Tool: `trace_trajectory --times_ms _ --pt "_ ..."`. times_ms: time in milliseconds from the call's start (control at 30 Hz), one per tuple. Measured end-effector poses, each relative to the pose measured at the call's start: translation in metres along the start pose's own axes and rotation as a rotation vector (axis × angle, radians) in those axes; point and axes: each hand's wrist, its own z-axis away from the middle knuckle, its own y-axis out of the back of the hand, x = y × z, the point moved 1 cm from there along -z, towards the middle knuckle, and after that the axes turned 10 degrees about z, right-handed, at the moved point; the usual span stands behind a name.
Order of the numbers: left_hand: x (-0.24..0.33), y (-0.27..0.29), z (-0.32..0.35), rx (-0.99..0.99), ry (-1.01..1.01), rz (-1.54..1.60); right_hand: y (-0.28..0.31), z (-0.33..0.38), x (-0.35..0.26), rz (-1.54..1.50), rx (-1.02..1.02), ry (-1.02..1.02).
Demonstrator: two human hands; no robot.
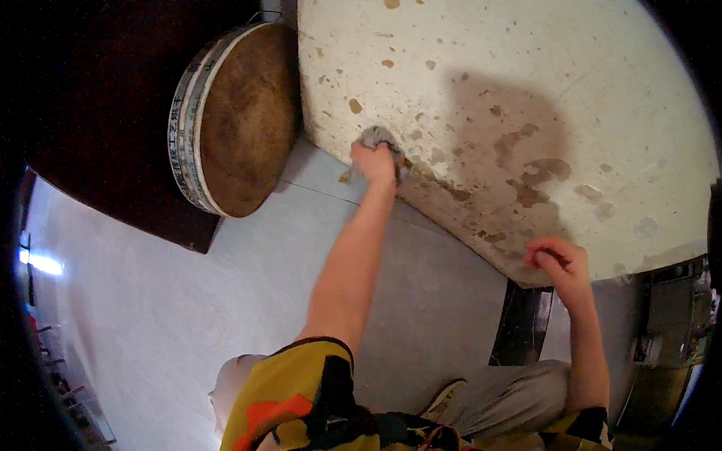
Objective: The person sits on the floor and wipes a large, light-colored table surface with a gray cloth. They scrub various spots and stains on the tabletop, moving the cloth in circular and back-and-forth motions to clean the area.
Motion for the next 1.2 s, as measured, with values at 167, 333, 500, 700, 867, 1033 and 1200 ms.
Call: trace_trajectory --times_ms 167,333,500,700,867,1033,1200 --pt "0.071 -0.026 0.056 -0.115 -0.478 -0.021 -0.003 -0.001 -0.001 -0.025 -0.007 -0.017" --pt "0.048 -0.019 0.039 0.015 -0.611 -0.227 0.003 0.005 0.005 0.022 0.012 -0.024" --pt "-0.061 0.037 -0.060 -0.053 0.090 0.646 -0.012 0.000 0.002 0.004 -0.013 0.046" --pt "-0.067 -0.015 0.021 -0.072 0.094 0.415 -0.006 -0.003 0.005 0.008 -0.035 -0.043" --pt "-0.043 -0.010 0.008 0.019 0.041 0.096 -0.003 -0.005 0.005 0.038 -0.043 -0.055" --pt "-0.024 0.049 -0.130 0.111 -0.051 0.198 0.001 0.008 0.013 -0.002 0.028 -0.100" --pt "-0.047 0.061 -0.149 0.009 0.333 0.547 0.012 0.016 0.034 0.041 0.030 -0.210"
